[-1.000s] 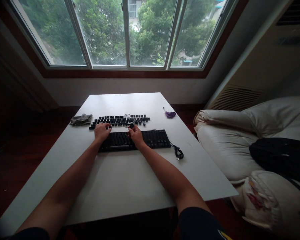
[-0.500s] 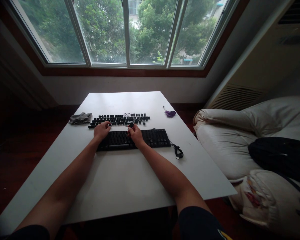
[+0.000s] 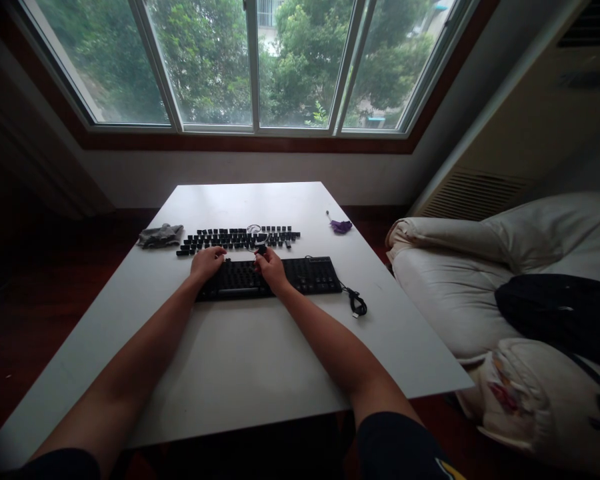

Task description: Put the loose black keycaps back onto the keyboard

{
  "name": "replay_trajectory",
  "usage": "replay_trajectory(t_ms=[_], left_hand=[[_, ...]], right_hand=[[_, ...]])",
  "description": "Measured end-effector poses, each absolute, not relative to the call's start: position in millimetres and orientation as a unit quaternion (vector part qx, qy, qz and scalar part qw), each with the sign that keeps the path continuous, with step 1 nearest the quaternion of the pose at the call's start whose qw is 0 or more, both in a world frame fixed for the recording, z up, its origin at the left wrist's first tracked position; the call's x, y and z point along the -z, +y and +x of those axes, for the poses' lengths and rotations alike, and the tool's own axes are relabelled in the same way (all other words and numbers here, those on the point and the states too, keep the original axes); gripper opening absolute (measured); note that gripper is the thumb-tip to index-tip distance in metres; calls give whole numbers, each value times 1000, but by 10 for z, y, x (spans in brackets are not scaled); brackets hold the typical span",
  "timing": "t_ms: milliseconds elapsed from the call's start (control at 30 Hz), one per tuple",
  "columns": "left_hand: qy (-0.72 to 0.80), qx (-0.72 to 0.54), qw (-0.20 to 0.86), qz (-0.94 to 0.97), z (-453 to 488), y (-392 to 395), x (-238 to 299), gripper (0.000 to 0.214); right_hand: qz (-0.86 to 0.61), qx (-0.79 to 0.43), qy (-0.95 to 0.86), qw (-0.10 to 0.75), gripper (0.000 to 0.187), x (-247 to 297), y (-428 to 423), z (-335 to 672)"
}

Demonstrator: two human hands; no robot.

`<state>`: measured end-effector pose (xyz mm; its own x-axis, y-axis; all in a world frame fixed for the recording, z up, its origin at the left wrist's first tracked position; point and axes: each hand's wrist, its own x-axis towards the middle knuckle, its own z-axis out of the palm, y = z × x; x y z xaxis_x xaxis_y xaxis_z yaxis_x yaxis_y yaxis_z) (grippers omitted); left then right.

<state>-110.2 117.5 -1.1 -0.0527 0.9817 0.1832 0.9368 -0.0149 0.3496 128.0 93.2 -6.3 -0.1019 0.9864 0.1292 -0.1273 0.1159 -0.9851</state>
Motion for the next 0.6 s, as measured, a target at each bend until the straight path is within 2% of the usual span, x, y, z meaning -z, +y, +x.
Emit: replay_trajectory(t_ms=[200, 433, 600], left_hand=[[683, -220, 66, 694, -1142, 1191, -52, 25], [570, -218, 93, 787, -1152, 1205, -47, 32], [576, -213, 96, 783, -1150, 1240, 18, 31]], right_hand=[[-405, -524, -529, 531, 27, 68, 933, 1279], [-405, -525, -529, 529, 27, 79, 942, 1285], [-399, -525, -533, 530, 25, 111, 958, 1285]])
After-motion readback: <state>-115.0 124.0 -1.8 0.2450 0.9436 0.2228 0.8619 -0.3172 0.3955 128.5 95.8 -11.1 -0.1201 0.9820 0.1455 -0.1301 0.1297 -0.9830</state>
